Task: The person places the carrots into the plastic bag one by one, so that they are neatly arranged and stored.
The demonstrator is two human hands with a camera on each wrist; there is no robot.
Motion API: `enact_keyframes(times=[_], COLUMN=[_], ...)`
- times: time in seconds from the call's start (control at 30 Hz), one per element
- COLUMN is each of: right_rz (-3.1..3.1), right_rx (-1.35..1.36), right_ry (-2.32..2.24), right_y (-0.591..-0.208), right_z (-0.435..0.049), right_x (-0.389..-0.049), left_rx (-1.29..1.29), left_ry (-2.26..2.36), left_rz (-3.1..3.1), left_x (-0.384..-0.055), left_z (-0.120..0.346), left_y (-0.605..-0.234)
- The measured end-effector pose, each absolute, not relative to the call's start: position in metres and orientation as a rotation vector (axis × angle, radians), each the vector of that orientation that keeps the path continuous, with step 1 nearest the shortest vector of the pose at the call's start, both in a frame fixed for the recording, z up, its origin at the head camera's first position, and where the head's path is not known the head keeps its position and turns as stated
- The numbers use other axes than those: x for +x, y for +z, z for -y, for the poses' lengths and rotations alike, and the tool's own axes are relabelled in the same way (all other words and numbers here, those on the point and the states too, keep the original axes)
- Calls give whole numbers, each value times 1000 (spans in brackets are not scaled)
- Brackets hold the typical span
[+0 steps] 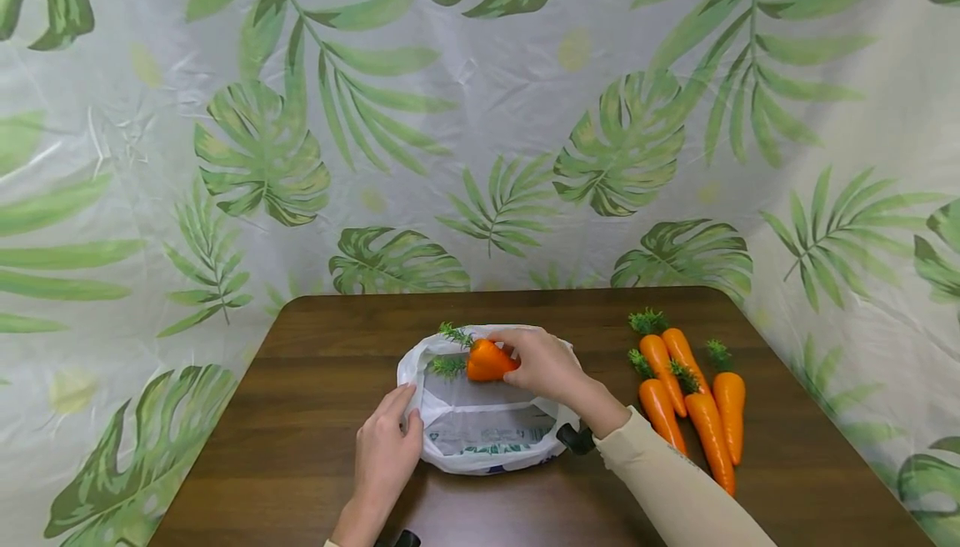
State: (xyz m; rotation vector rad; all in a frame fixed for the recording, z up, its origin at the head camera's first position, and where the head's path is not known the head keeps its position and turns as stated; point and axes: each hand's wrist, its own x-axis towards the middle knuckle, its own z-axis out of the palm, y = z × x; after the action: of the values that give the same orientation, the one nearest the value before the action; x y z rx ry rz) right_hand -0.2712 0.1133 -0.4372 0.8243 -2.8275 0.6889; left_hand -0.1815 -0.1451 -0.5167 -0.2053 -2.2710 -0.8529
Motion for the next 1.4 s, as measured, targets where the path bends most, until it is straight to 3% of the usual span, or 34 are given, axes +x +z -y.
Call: enact_keyframes(times=[0.8,1.4], right_rz=[2780,2740], right_rx=[983,925], right_ry=[170,107], right_y=[-467,-477], right_z=[-99,-91], right_x=[-263,-266], left_rx=[-201,-203], left_ry=[-848,-845], left_rz=[2261,2262], left_x=[-181,-181], left_z=[144,144], left_y=[-515,-517])
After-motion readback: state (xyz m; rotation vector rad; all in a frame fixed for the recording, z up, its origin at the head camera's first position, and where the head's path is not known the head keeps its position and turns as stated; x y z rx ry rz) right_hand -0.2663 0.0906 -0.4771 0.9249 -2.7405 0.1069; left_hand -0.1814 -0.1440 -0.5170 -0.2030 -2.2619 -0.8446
